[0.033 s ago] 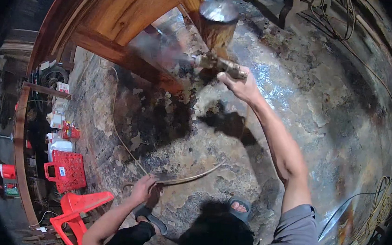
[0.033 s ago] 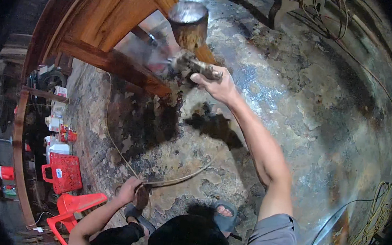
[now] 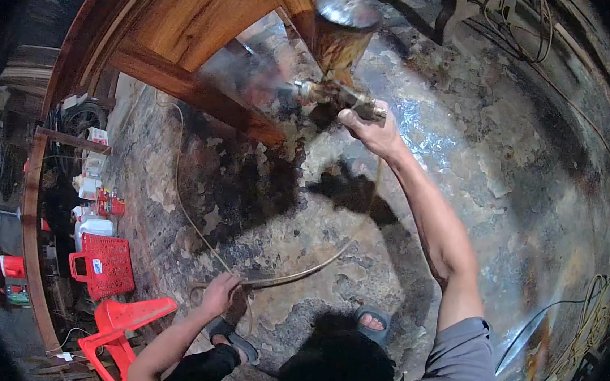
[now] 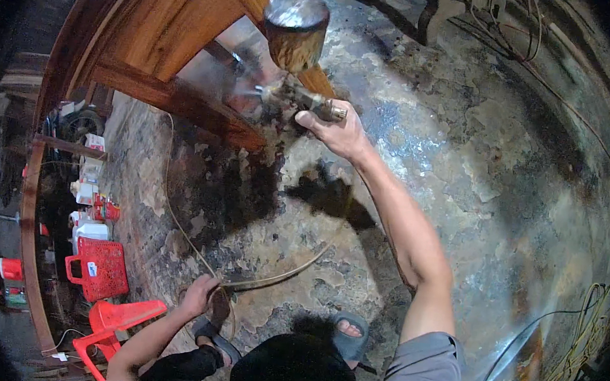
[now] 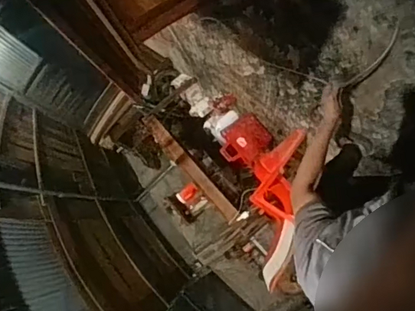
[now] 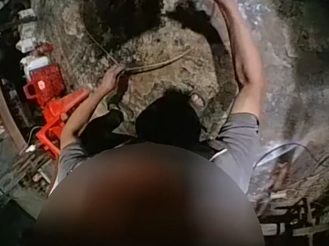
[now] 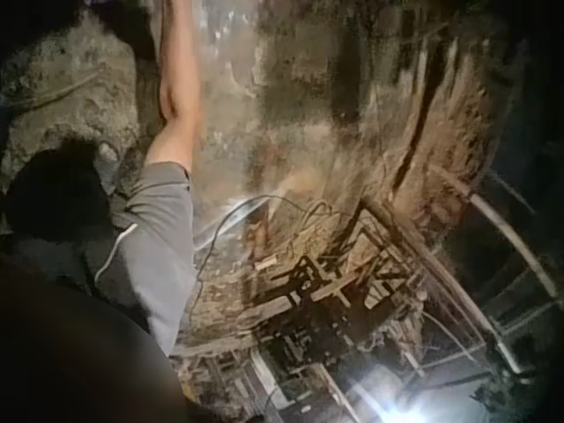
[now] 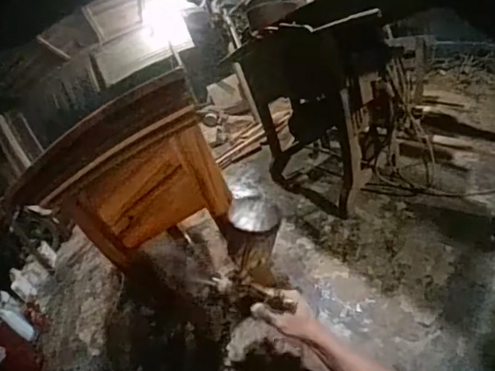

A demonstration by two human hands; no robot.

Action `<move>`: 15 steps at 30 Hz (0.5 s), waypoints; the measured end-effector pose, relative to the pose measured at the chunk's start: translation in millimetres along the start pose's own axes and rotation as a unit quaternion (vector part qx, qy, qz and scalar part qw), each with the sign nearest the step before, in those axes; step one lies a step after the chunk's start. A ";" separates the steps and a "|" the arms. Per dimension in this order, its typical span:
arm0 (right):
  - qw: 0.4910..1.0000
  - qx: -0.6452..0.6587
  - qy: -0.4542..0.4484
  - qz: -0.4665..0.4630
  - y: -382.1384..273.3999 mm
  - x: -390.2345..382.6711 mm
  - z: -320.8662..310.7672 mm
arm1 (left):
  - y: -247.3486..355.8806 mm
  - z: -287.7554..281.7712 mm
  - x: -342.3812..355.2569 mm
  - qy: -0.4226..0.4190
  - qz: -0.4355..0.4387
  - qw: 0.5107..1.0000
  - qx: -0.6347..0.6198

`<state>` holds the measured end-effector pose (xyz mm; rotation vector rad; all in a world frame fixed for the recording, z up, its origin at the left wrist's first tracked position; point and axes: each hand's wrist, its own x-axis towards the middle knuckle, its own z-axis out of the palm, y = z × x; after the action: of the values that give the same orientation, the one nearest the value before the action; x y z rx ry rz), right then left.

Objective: Applying a spray finish to a wooden table and its legs using a spray gun.

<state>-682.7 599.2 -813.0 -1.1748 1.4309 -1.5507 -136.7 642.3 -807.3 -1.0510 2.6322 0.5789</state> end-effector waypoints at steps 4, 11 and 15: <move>0.992 0.120 0.001 -0.035 -8.0 2.9 7.9 | -19.7 -8.0 -10.5 -0.025 -0.024 0.997 0.065; 0.985 -0.157 -0.025 0.063 5.1 -51.7 -4.6 | -40.1 -26.8 2.0 -0.029 -0.002 0.998 0.055; 0.972 -0.228 -0.014 0.052 26.0 -93.9 -5.3 | -36.6 -33.3 10.7 -0.065 0.036 0.996 0.058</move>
<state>-658.4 684.9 -852.9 -1.3480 1.8596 -1.1593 -121.4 596.8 -791.5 -0.8576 2.5649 0.4846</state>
